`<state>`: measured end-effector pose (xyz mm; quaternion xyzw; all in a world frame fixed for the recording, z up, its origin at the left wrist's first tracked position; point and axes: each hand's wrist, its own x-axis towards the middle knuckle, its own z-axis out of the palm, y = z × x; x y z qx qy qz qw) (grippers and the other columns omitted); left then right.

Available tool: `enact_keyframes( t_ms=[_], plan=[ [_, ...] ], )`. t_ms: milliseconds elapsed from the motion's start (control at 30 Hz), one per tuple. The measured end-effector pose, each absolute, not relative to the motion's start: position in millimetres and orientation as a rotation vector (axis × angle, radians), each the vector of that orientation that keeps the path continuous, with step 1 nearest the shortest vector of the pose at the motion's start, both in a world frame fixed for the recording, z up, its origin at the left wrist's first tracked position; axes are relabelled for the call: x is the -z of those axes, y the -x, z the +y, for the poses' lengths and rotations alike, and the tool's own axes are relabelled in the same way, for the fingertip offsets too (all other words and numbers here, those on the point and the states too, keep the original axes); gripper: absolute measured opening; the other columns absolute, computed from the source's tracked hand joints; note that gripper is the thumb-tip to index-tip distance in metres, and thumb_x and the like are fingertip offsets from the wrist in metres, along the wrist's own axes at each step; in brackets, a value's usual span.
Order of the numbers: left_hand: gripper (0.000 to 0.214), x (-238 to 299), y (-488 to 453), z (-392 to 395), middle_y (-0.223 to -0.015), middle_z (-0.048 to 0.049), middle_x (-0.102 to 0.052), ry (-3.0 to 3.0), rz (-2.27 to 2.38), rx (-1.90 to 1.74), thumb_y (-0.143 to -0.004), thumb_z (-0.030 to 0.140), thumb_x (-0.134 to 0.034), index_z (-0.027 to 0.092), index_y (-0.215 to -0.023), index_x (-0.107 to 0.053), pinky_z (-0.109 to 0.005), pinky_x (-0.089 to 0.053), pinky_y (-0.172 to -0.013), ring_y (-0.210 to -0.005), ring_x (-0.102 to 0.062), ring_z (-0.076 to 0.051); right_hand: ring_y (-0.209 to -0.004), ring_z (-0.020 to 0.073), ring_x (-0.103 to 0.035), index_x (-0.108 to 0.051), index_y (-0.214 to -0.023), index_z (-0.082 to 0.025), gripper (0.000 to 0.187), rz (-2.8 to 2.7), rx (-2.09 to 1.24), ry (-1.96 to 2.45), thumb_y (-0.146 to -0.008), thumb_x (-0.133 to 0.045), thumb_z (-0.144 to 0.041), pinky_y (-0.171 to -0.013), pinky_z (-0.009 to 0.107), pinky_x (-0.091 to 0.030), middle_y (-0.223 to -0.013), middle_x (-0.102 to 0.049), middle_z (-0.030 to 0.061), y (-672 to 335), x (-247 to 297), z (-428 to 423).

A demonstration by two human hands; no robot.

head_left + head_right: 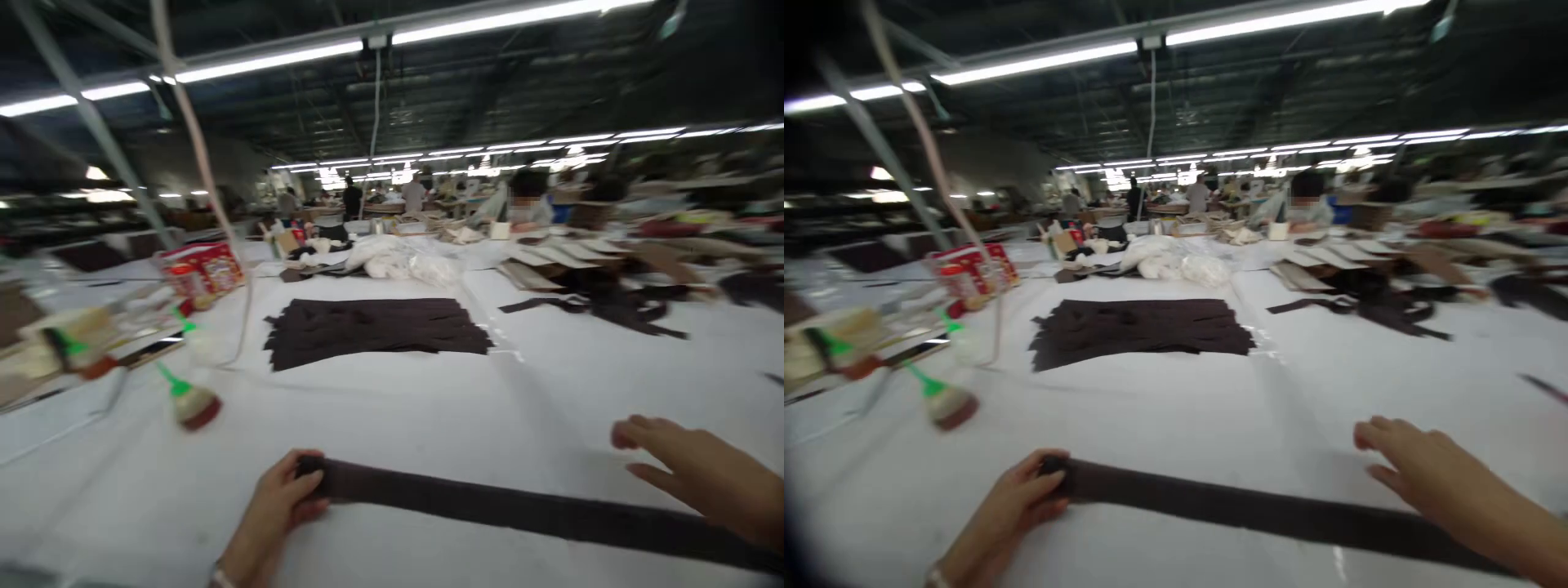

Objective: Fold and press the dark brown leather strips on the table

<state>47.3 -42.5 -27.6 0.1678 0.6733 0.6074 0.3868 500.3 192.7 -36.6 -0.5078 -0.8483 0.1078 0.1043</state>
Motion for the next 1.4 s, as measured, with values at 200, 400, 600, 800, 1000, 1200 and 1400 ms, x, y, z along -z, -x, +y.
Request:
enact_keyframes(
  t_ms=[200,400,600,800,1000,1200,1400],
  plan=[
    [0.042,33,-40,-50,-0.079,-0.0039,-0.065,-0.4,1.604,-1.567,-0.057,0.027,-0.076,0.015,-0.094,-0.06,-0.025,-0.054,-0.055,-0.068,-0.063,-0.016,-0.116,0.0325,-0.052,-0.056,-0.116,-0.056,0.038,-2.59,-0.884,0.887,-0.079,-0.048,-0.062,-0.1,0.05,-0.043,-0.122,-0.059,0.0023,-304,38,127],
    [0.043,51,-34,-59,-0.085,-0.0061,-0.067,-0.496,1.551,-1.559,-0.065,0.03,-0.07,0.016,-0.103,-0.056,-0.028,-0.054,-0.057,-0.074,-0.065,-0.02,-0.103,0.0267,-0.055,-0.06,-0.117,-0.021,0.035,-2.789,-0.929,0.69,-0.083,-0.05,-0.02,-0.092,0.047,-0.037,-0.107,-0.064,0.0073,-161,14,57],
    [0.033,57,-10,-80,-0.108,-0.0106,-0.062,-0.788,2.157,-1.579,-0.078,0.03,-0.059,0.018,-0.108,-0.058,-0.031,-0.056,-0.063,-0.089,-0.063,-0.023,-0.094,0.024,-0.054,-0.063,-0.093,-0.02,0.018,-2.854,-0.845,0.753,-0.082,-0.054,-0.009,-0.082,0.039,-0.032,-0.094,-0.064,0.0035,-140,31,50],
    [0.027,53,-11,-98,-0.105,-0.0089,-0.064,-2.138,2.217,-1.153,-0.089,0.011,-0.045,0.018,-0.109,-0.061,-0.033,-0.056,-0.08,-0.095,-0.062,-0.02,-0.091,0.0219,-0.052,-0.061,-0.094,-0.022,0.017,-2.845,-0.76,0.672,-0.083,-0.059,-0.01,-0.08,0.037,-0.029,-0.095,-0.062,0.0007,-142,36,45],
    [0.027,65,-12,-104,-0.102,-0.0129,-0.067,-2.519,2.197,-0.864,-0.089,0.007,-0.043,0.009,-0.109,-0.06,-0.033,-0.057,-0.08,-0.093,-0.063,-0.022,-0.088,0.02,-0.05,-0.061,-0.087,-0.021,0.015,-2.856,-0.856,0.592,-0.08,-0.059,-0.007,-0.078,0.035,-0.028,-0.09,-0.061,-0.0012,-134,43,50],
    [0.028,67,-2,-111,-0.11,-0.0144,-0.067,-2.567,2.299,-0.716,-0.091,0.014,-0.043,0.008,-0.113,-0.059,-0.035,-0.057,-0.085,-0.1,-0.062,-0.024,-0.088,0.0192,-0.049,-0.06,-0.088,-0.023,0.02,-2.767,-0.949,0.487,-0.081,-0.056,-0.004,-0.079,0.034,-0.029,-0.09,-0.06,-0.0023,-130,55,51],
    [0.028,67,0,-113,-0.112,-0.014,-0.067,-2.561,2.313,-0.684,-0.092,0.016,-0.043,0.007,-0.113,-0.059,-0.034,-0.056,-0.089,-0.104,-0.062,-0.023,-0.088,0.0209,-0.047,-0.06,-0.095,-0.022,0.025,-2.745,-0.846,0.355,-0.086,-0.05,-0.002,-0.079,0.036,-0.032,-0.094,-0.058,0.0016,-133,62,47]
  ],
)
